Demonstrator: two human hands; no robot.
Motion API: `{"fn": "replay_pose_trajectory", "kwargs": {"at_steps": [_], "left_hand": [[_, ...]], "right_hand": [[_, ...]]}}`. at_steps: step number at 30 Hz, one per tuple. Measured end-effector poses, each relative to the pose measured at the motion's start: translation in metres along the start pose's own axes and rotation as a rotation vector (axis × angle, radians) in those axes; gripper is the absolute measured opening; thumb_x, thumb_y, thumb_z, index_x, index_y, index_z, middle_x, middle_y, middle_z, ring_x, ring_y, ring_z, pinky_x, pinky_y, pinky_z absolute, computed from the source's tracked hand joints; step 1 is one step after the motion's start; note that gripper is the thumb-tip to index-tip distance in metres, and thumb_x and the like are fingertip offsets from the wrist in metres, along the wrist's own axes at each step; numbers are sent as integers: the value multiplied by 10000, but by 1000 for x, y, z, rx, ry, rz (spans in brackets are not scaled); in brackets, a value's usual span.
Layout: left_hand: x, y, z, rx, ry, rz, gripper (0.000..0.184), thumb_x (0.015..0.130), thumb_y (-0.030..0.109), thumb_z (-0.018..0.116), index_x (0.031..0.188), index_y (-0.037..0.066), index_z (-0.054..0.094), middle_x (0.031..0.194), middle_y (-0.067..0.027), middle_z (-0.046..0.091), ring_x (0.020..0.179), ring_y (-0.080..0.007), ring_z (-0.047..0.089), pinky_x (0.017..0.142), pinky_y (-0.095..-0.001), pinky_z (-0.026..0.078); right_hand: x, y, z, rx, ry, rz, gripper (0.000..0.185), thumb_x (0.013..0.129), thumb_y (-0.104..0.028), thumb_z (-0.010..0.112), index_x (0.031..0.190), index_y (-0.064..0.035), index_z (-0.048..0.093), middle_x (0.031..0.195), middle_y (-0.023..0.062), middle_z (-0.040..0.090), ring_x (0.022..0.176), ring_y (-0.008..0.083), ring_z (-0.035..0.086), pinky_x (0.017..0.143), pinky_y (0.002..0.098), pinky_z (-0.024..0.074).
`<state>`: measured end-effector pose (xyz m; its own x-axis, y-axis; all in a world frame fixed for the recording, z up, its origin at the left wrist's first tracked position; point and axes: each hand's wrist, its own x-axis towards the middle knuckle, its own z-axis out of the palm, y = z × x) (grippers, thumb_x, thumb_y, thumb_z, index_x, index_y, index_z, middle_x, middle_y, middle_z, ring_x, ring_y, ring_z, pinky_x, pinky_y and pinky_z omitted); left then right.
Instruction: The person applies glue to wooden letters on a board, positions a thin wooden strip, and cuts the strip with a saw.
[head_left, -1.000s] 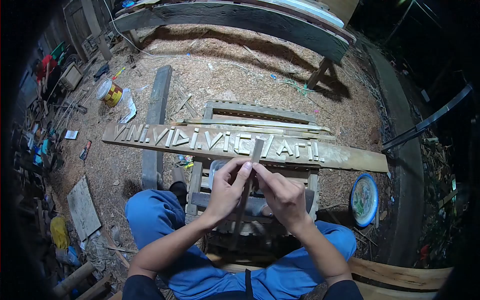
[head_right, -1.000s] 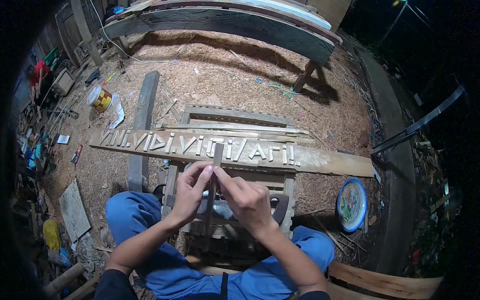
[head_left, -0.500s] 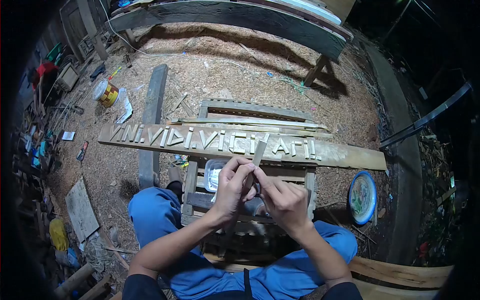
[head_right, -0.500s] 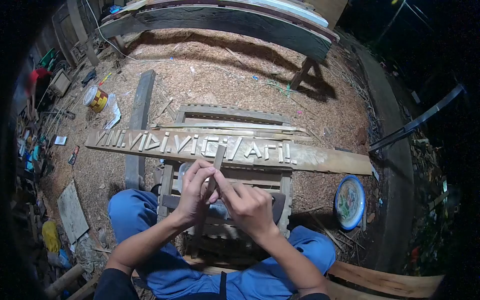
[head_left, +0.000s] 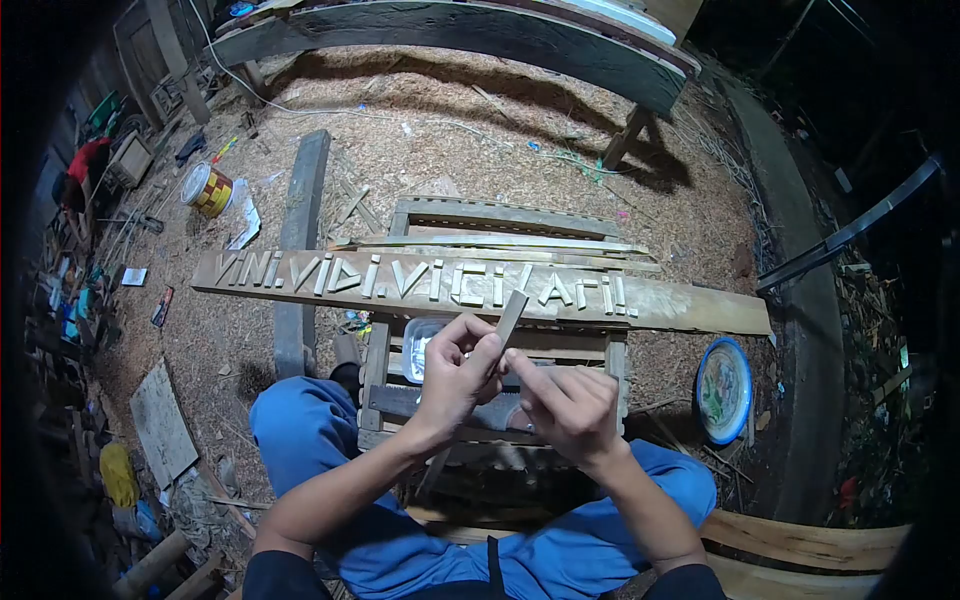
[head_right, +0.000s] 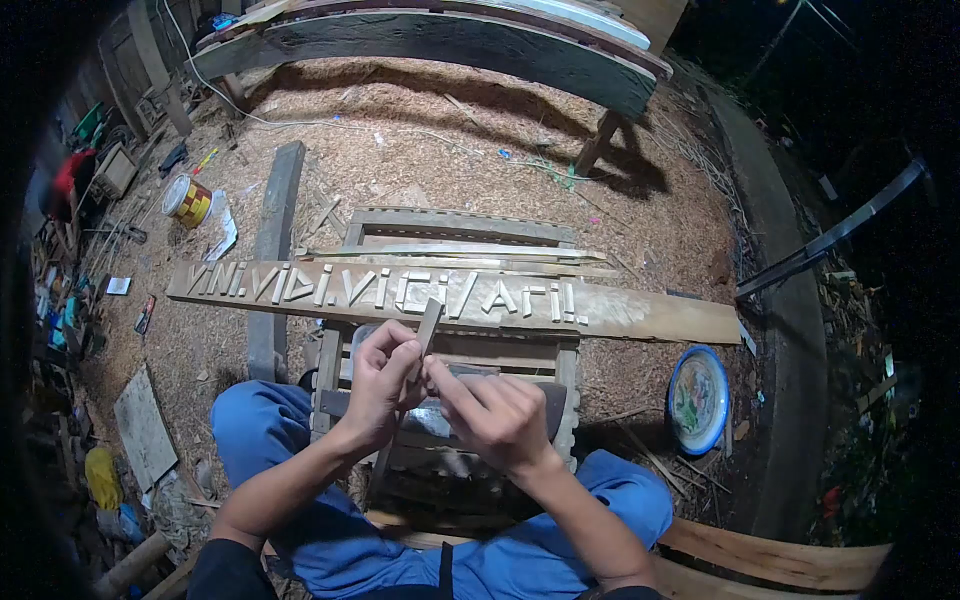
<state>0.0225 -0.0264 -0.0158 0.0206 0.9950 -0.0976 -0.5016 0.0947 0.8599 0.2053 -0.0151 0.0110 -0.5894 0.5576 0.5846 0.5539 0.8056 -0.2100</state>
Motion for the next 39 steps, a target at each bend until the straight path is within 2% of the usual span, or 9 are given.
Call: {"fn": "replay_pose_trajectory", "kwargs": {"at_steps": [5,9,12,19,23,29,31,33,39], "left_hand": [[7,12,-14,35,46,71,158,1024,217,613,971,79,558,749,-44,634,491,-61,508,421,-197,391],[10,32,-29,-42,78,82,135,1033,186,612,979,73,560,750,-52,633,465,-28,425,404,-197,324],[9,41,-37,-35,105,43,184,988,248,651,952,111,533,728,-59,619,444,-61,458,378,-195,329],[15,55,-53,-32,29,51,208,976,275,661,964,112,533,711,-45,595,424,-62,436,355,-193,297],[21,63,-54,-43,-65,-98,177,990,244,648,957,95,557,717,-33,591,458,-58,459,376,-188,309],[17,42,-54,350,-190,-174,114,999,143,667,987,37,628,767,20,611,559,-26,497,485,-214,369],[12,38,-54,473,-177,-123,117,967,124,688,957,14,649,724,20,617,558,-29,507,487,-240,386],[7,41,-55,840,-184,200,127,928,118,695,924,-6,670,661,22,613,572,-20,523,499,-244,402],[1,52,-80,964,-49,228,134,916,113,688,926,-20,684,682,37,613,625,-8,509,555,-215,401]], "right_hand": [[3,6,1,42,16,23,528,762,-77,762,1287,-87,709,808,52,708,640,205,674,569,349,520],[6,8,8,81,12,83,475,787,-30,730,1260,-73,714,766,71,684,619,240,653,573,366,502],[6,9,12,59,-49,121,490,778,-28,734,1264,-79,706,757,71,668,626,237,652,587,360,508],[1,13,24,49,-95,96,531,785,-80,769,1307,-115,676,801,62,659,662,245,662,589,376,517],[-2,15,25,42,-121,130,516,794,-95,774,1300,-119,676,818,55,664,699,247,674,622,381,538],[-6,15,19,2,-195,166,466,808,-102,769,1266,-111,683,871,57,679,772,246,687,686,388,558],[-10,16,19,2,-213,173,453,812,-103,768,1257,-109,685,881,63,681,789,249,689,695,389,559],[-17,20,21,13,-216,165,433,818,-108,767,1244,-103,688,899,78,682,808,266,685,694,394,558],[-14,6,25,66,-213,115,388,818,-83,758,1203,-97,710,972,90,707,879,287,683,746,406,569]]}}
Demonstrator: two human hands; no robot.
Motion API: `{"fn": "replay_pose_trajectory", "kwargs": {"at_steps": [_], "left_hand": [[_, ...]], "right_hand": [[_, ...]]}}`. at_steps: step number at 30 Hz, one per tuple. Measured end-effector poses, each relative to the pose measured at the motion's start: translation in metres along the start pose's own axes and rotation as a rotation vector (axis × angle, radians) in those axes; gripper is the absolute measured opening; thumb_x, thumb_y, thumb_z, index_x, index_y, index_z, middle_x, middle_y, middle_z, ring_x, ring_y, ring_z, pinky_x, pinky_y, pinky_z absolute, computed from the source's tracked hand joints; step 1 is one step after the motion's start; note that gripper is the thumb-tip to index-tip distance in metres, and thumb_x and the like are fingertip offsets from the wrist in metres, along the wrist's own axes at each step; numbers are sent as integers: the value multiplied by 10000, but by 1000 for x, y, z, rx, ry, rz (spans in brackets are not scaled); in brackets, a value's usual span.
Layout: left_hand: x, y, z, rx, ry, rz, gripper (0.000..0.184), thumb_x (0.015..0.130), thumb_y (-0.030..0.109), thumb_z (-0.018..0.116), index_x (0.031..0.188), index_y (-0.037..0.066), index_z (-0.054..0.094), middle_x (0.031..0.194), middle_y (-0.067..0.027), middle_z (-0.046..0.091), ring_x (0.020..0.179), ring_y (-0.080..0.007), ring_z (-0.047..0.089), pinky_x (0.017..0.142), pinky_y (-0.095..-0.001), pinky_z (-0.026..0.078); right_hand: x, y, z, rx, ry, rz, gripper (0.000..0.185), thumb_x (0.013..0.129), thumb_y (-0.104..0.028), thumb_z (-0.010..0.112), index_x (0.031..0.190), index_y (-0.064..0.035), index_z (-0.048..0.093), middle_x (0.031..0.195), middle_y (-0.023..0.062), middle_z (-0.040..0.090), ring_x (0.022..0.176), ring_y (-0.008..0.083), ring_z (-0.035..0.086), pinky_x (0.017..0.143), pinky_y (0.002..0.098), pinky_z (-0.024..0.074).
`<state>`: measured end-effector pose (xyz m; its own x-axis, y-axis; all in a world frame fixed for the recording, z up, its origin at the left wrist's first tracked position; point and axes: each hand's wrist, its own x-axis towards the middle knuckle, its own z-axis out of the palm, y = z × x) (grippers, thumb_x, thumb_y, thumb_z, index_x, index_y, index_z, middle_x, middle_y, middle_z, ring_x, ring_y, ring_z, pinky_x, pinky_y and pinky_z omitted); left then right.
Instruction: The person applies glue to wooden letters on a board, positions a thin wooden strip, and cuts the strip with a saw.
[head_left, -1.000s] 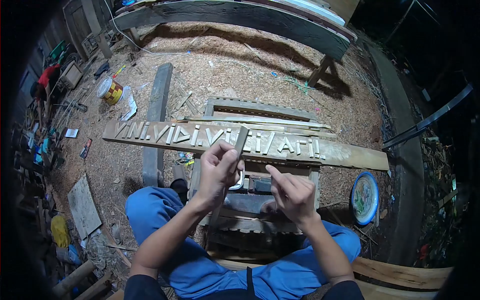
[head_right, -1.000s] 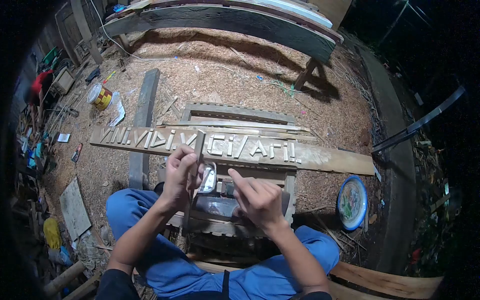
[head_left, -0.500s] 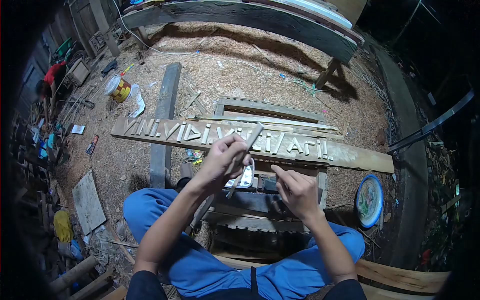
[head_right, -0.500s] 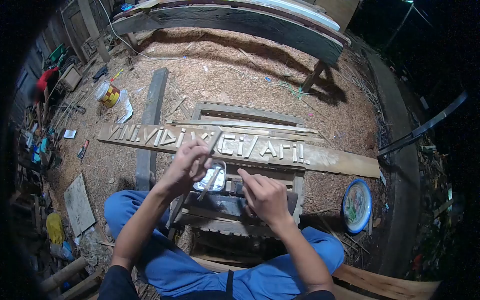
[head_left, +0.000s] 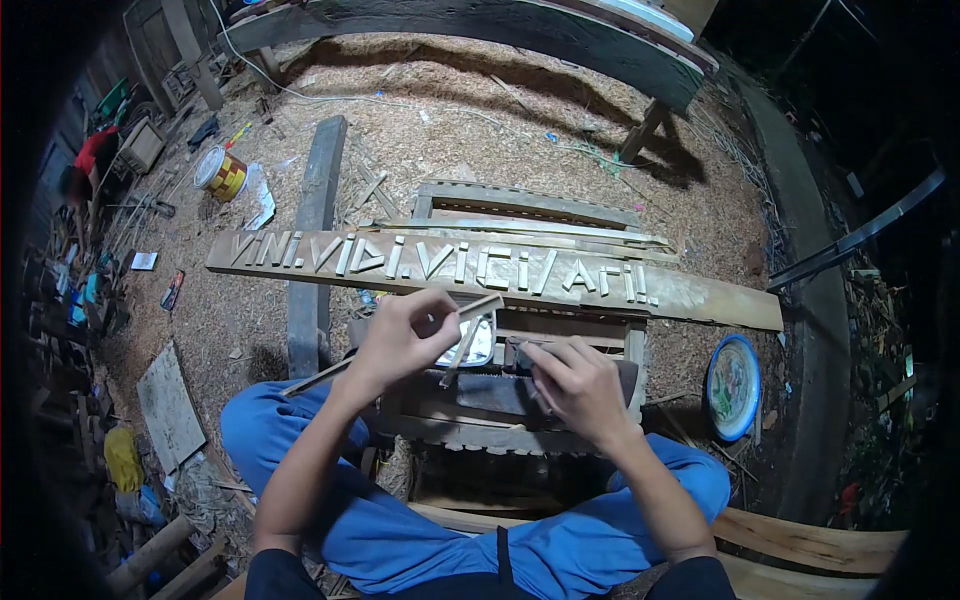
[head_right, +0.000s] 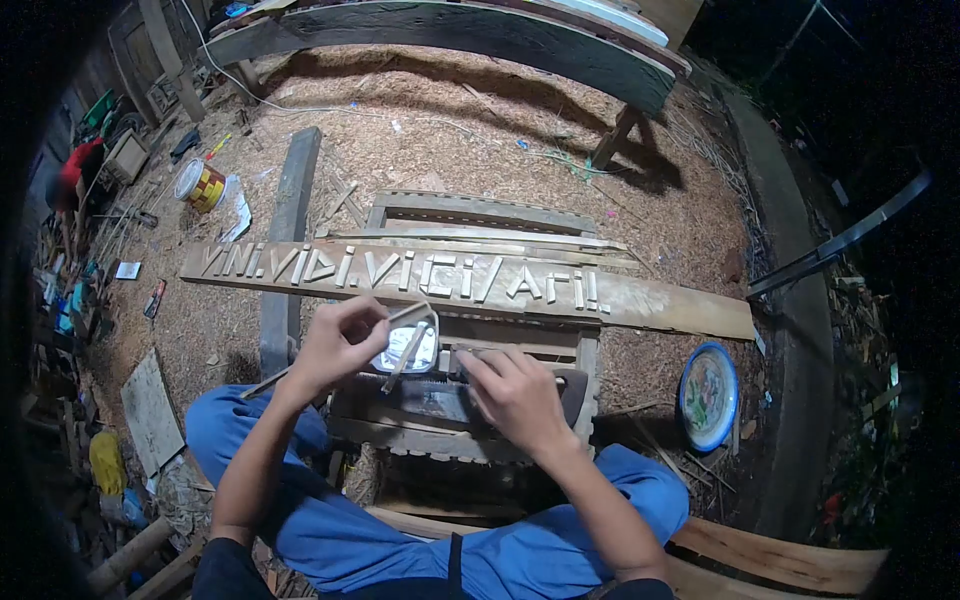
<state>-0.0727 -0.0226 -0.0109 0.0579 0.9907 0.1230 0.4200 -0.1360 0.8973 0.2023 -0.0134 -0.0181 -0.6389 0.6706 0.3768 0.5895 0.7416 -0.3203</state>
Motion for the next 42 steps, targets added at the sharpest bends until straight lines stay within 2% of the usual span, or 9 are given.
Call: {"fn": "replay_pose_trajectory", "kwargs": {"at_steps": [3,5,12,16,24,27,31,39,42], "left_hand": [[-2,-2,0,-49,36,-4,140,924,115,689,934,-24,685,687,27,628,627,-16,521,562,-219,410],[-3,1,0,36,49,-19,160,900,141,686,930,-15,699,736,-86,722,654,-87,662,628,-280,526],[-8,-17,-6,11,107,1,159,903,143,685,919,-15,697,739,-84,727,644,-109,680,632,-284,538],[-18,-20,-21,13,78,-90,165,894,151,698,891,-14,695,719,-73,720,614,-102,671,596,-282,529],[-29,-42,-36,21,120,-85,186,895,161,708,920,-22,694,736,-86,724,628,-90,666,603,-277,519],[-33,-46,-38,-89,141,-66,200,904,176,716,939,-19,691,721,-87,722,627,-81,660,597,-276,517],[-37,-41,-45,-39,105,-97,205,911,183,721,939,-17,687,688,-68,705,613,-63,634,577,-273,502],[-31,-45,-34,-80,193,-53,160,888,158,720,951,17,682,658,-31,663,575,-39,565,527,-260,439],[-30,-51,-36,30,117,-81,163,869,157,730,946,26,671,659,-31,656,549,-51,562,513,-269,429]], "right_hand": [[5,-5,12,5,-17,-25,378,805,-88,767,1179,-96,715,1010,74,709,940,278,678,799,402,562],[9,-6,24,13,-30,-67,374,773,-81,771,1143,-99,719,1023,62,706,981,267,672,846,398,546],[18,-2,51,-64,-149,-96,385,671,-27,708,1050,-94,716,977,47,686,921,261,663,787,400,544],[22,0,61,-29,-96,-147,376,656,-21,692,1023,-94,723,980,51,687,911,262,660,781,407,549],[30,-22,88,69,-96,-227,343,647,-23,693,984,-79,715,943,57,678,911,265,665,736,392,557],[31,-26,103,39,-69,-262,218,731,-82,743,944,-83,700,872,49,657,862,240,657,693,374,549],[33,-34,106,-15,-57,-273,138,822,-161,772,918,-98,695,823,32,636,807,219,641,646,369,529],[31,-32,107,67,-70,-257,173,827,-159,766,969,-88,698,848,44,637,804,233,638,657,370,527],[32,-26,100,148,-86,-305,220,820,-152,775,1013,-77,698,865,55,638,808,245,638,675,382,530]]}}
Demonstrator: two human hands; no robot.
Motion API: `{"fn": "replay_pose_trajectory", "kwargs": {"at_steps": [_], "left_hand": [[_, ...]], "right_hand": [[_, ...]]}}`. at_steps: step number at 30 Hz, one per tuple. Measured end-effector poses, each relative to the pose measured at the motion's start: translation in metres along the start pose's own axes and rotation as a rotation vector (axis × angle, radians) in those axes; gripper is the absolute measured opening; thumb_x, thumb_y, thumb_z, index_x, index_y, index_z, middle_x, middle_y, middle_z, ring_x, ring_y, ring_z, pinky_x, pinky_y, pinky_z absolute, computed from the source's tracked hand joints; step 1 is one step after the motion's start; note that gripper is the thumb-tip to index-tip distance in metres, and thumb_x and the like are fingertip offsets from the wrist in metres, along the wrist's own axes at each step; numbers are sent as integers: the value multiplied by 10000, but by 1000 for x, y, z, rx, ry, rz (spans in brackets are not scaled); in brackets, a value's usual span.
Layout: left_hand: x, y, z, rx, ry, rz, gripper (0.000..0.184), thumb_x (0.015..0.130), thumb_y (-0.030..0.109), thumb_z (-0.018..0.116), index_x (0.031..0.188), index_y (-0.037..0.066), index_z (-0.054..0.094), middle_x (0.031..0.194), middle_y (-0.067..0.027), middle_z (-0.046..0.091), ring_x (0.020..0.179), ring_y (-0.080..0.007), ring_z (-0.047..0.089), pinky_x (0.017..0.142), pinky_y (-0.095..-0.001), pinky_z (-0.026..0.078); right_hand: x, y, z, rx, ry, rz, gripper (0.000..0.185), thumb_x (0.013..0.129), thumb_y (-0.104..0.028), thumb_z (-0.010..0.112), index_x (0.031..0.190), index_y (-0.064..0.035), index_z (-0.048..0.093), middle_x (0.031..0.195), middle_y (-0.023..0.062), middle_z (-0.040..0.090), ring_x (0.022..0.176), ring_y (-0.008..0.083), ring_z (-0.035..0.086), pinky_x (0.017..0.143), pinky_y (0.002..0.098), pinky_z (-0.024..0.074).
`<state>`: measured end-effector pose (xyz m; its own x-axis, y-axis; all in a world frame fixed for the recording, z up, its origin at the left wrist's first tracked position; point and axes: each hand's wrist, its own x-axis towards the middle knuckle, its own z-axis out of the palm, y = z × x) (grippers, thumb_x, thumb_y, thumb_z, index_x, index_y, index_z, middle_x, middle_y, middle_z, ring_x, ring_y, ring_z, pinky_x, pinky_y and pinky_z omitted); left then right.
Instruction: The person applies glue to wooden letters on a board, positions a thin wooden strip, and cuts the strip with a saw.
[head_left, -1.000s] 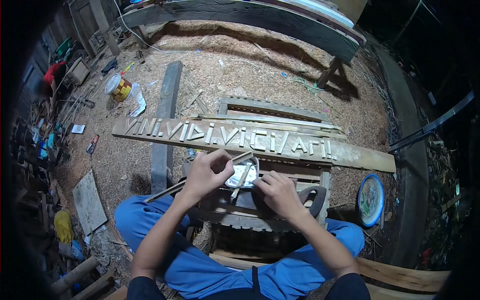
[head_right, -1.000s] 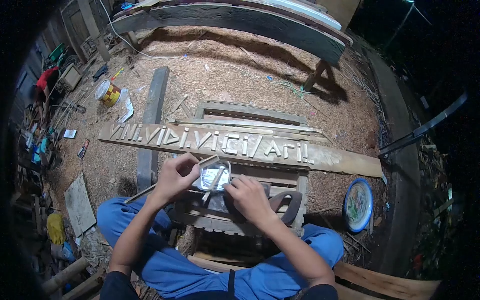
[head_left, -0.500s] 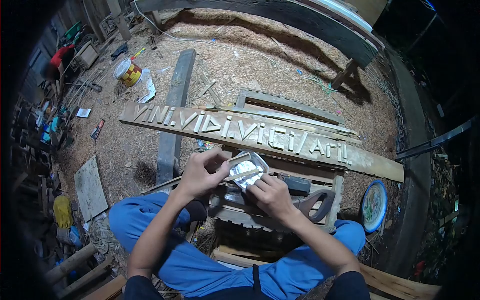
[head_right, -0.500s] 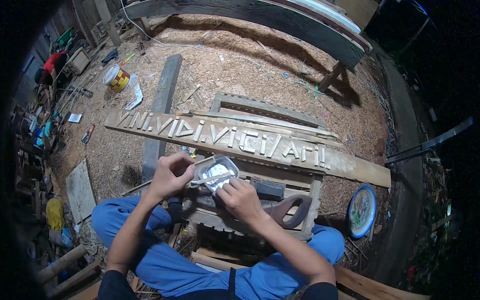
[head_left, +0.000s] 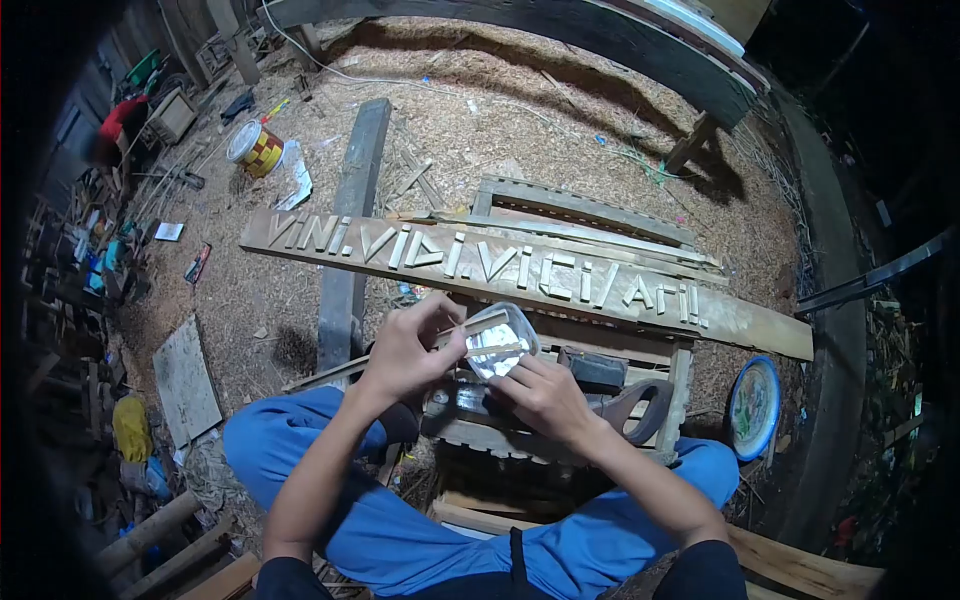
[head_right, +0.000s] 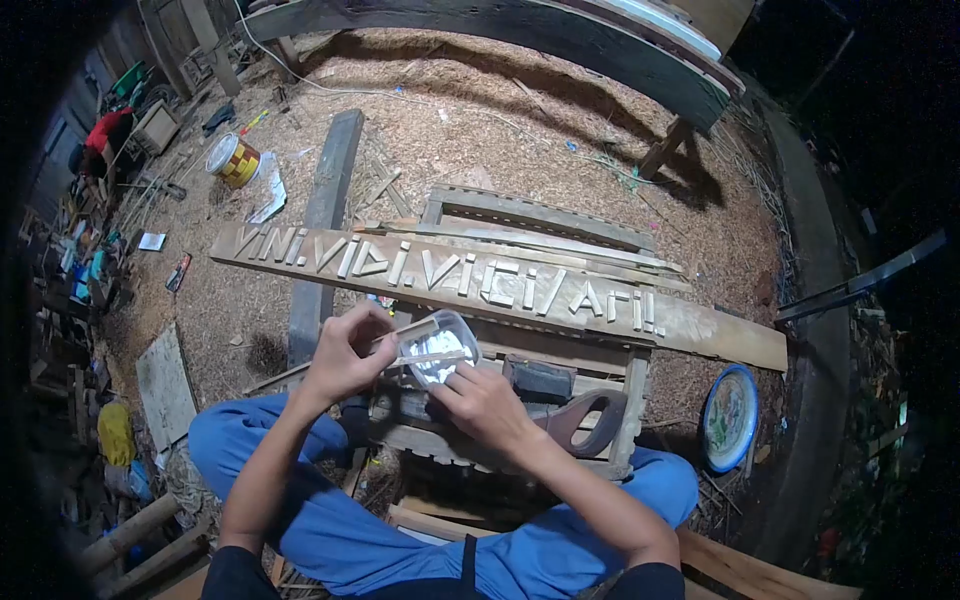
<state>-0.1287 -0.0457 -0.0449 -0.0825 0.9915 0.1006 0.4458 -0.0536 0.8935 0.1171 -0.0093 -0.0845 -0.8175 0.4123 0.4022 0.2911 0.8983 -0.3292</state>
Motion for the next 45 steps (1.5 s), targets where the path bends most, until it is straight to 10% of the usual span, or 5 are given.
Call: {"fn": "replay_pose_trajectory", "kwargs": {"at_steps": [15,24,36,45], "left_hand": [[-2,16,32,55,-77,67,207,856,197,719,876,7,640,686,-99,684,571,-186,666,555,-333,495],[-1,38,67,64,-130,121,208,851,198,714,878,8,632,742,-128,700,613,-260,682,608,-374,525],[2,49,88,139,-205,140,198,847,206,718,878,28,635,712,-128,690,607,-281,680,595,-386,522],[-2,49,88,126,-224,137,215,849,218,720,863,21,634,664,-132,662,564,-278,658,560,-387,499]], "right_hand": [[-54,-9,-60,-57,-4,177,256,809,-167,810,1025,-80,705,860,55,622,795,248,617,691,384,508],[-90,-21,-102,-270,-307,560,620,821,-383,812,1332,-109,592,996,87,645,974,282,633,867,418,457],[-108,-25,-108,-215,-415,732,688,828,-229,809,1413,-50,494,1132,183,666,947,347,678,906,436,495],[-110,-16,-105,-253,-397,673,775,775,-298,842,1429,-50,509,792,141,705,942,308,687,1040,487,341]]}}
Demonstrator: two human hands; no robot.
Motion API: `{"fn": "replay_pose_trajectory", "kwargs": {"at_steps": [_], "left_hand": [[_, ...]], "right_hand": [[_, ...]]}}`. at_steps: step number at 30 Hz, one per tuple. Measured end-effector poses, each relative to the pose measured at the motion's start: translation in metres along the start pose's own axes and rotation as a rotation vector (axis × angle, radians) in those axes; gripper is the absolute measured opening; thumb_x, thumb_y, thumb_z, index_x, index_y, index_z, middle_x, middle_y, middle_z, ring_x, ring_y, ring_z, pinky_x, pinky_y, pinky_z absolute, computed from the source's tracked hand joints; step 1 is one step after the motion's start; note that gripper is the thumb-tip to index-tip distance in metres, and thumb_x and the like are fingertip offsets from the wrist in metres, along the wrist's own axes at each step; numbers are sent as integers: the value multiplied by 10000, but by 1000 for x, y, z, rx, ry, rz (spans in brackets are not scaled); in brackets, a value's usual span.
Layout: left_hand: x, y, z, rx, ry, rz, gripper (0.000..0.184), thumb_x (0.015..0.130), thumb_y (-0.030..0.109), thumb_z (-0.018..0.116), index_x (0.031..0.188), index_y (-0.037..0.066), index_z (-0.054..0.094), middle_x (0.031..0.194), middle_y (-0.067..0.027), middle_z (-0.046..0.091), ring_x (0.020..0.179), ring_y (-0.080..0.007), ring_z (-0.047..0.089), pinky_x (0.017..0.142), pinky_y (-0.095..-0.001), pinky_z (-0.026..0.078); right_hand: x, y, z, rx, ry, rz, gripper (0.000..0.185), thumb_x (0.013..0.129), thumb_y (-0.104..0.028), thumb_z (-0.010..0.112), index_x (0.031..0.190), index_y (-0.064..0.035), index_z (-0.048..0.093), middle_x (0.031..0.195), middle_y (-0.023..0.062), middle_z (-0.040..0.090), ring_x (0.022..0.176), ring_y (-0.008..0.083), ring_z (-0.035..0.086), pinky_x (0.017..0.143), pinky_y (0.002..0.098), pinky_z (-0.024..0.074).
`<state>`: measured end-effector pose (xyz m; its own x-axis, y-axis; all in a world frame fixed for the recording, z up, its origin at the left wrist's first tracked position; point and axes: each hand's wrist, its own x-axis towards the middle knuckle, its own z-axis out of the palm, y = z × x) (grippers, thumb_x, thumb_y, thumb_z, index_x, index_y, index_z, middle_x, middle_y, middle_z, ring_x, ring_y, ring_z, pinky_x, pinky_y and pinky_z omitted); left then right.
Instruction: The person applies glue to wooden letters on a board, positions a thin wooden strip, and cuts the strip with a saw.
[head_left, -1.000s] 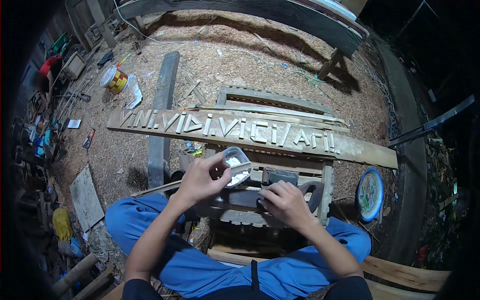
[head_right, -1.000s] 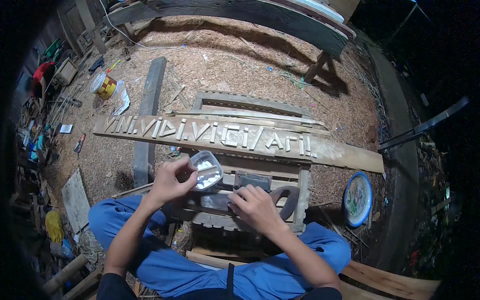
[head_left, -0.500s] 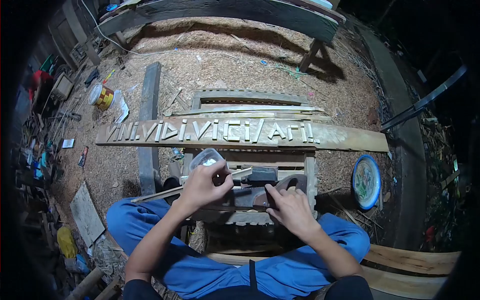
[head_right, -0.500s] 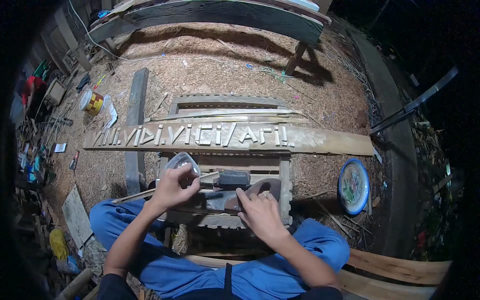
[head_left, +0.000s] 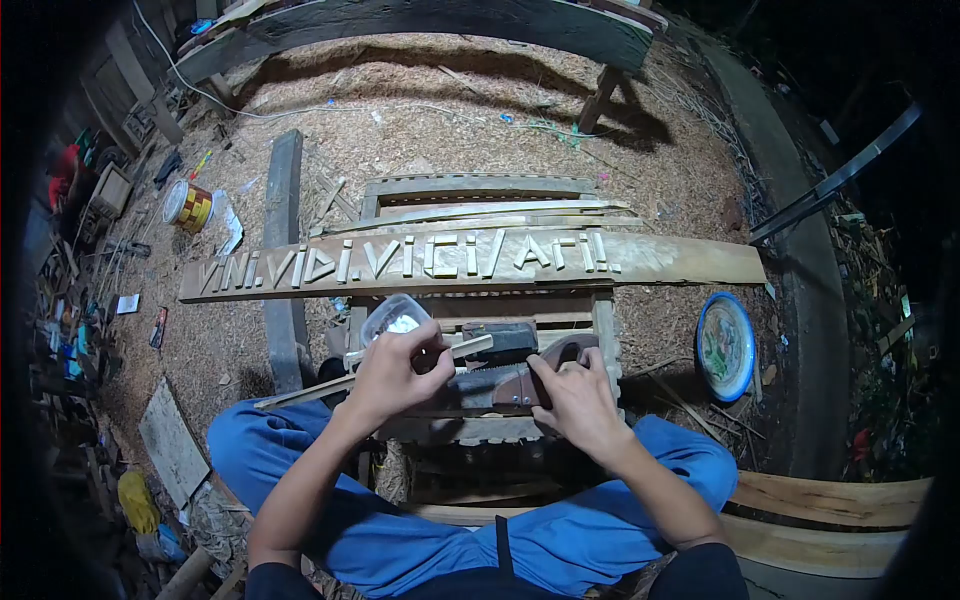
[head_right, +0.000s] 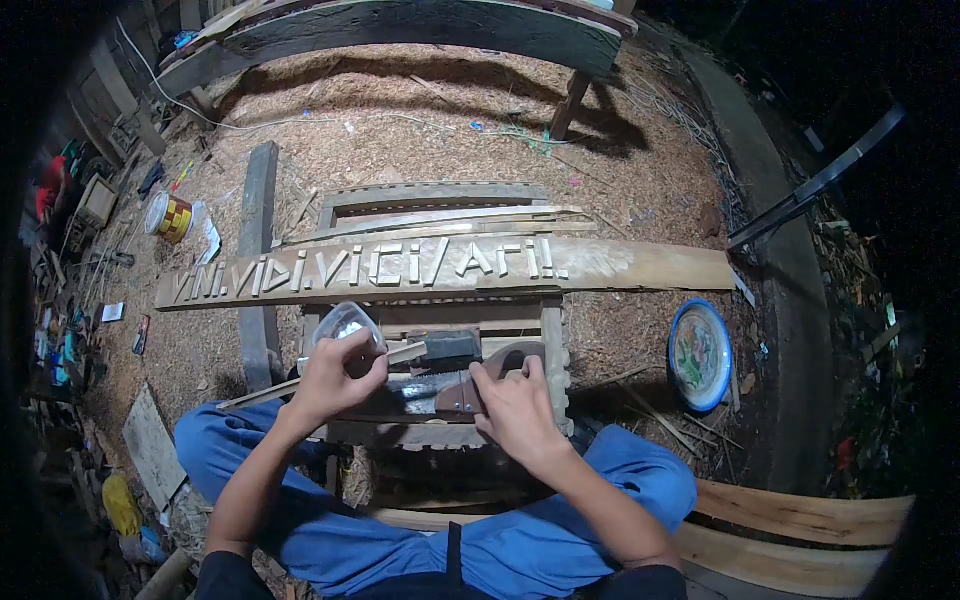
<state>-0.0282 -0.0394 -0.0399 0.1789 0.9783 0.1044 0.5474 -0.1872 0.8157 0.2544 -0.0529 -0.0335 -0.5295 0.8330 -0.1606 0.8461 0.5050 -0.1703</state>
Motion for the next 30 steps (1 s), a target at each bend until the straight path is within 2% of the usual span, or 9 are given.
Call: {"fn": "replay_pose_trajectory", "kwargs": {"at_steps": [6,9,11,12,18,22,26,28,30], "left_hand": [[0,5,-7,13,24,7,214,853,209,715,840,13,628,656,-129,649,557,-265,642,562,-375,496],[-1,9,-14,21,60,56,197,854,190,715,842,10,637,657,-127,650,560,-254,643,565,-364,499],[-3,12,-18,-52,106,32,170,853,165,716,848,7,651,654,-113,653,566,-225,648,566,-348,500],[-4,9,-20,-23,131,95,155,884,96,713,836,-24,627,639,-79,641,576,-56,564,540,-266,447],[-16,8,-34,-76,134,12,153,887,69,718,858,-50,626,679,-69,674,641,-27,560,573,-238,457],[-25,-1,-40,-37,137,-15,146,888,66,723,867,-49,637,680,-51,675,648,-23,582,573,-228,462],[-34,5,-52,-37,112,-37,136,894,49,715,857,-51,631,684,-36,679,653,-18,611,566,-222,468],[-40,3,-53,-166,197,-17,110,888,62,710,869,-32,657,595,10,595,538,-5,485,485,-233,359],[-44,-1,-57,-171,199,-22,105,886,53,710,871,-36,656,595,19,588,545,1,483,485,-226,355]], "right_hand": [[0,1,-16,15,-97,11,752,762,-265,837,1415,-73,519,837,152,708,941,317,688,1070,509,320],[-4,7,-18,52,-18,-13,714,759,-182,828,1398,-83,524,919,144,704,983,320,681,1080,515,313],[-5,14,-19,121,148,-106,691,736,-74,817,1361,-77,520,939,118,690,974,299,683,1031,493,340],[-3,18,-20,168,160,-133,615,754,-41,795,1319,-109,561,973,91,689,993,286,669,1026,484,348],[0,20,-24,277,196,-218,468,745,-77,809,1190,-115,669,998,66,709,959,260,666,996,462,367],[0,18,-32,303,143,-202,438,758,-106,800,1182,-117,690,972,64,721,929,256,671,990,461,367],[4,22,-27,395,193,-174,387,780,-130,774,1161,-113,711,951,72,743,870,266,668,986,458,362],[7,22,-26,414,231,-188,373,784,-130,767,1153,-112,715,953,76,751,855,270,666,984,456,361],[11,21,-27,430,205,-151,370,741,-109,754,1110,-122,742,960,64,764,849,244,656,987,405,364]]}}
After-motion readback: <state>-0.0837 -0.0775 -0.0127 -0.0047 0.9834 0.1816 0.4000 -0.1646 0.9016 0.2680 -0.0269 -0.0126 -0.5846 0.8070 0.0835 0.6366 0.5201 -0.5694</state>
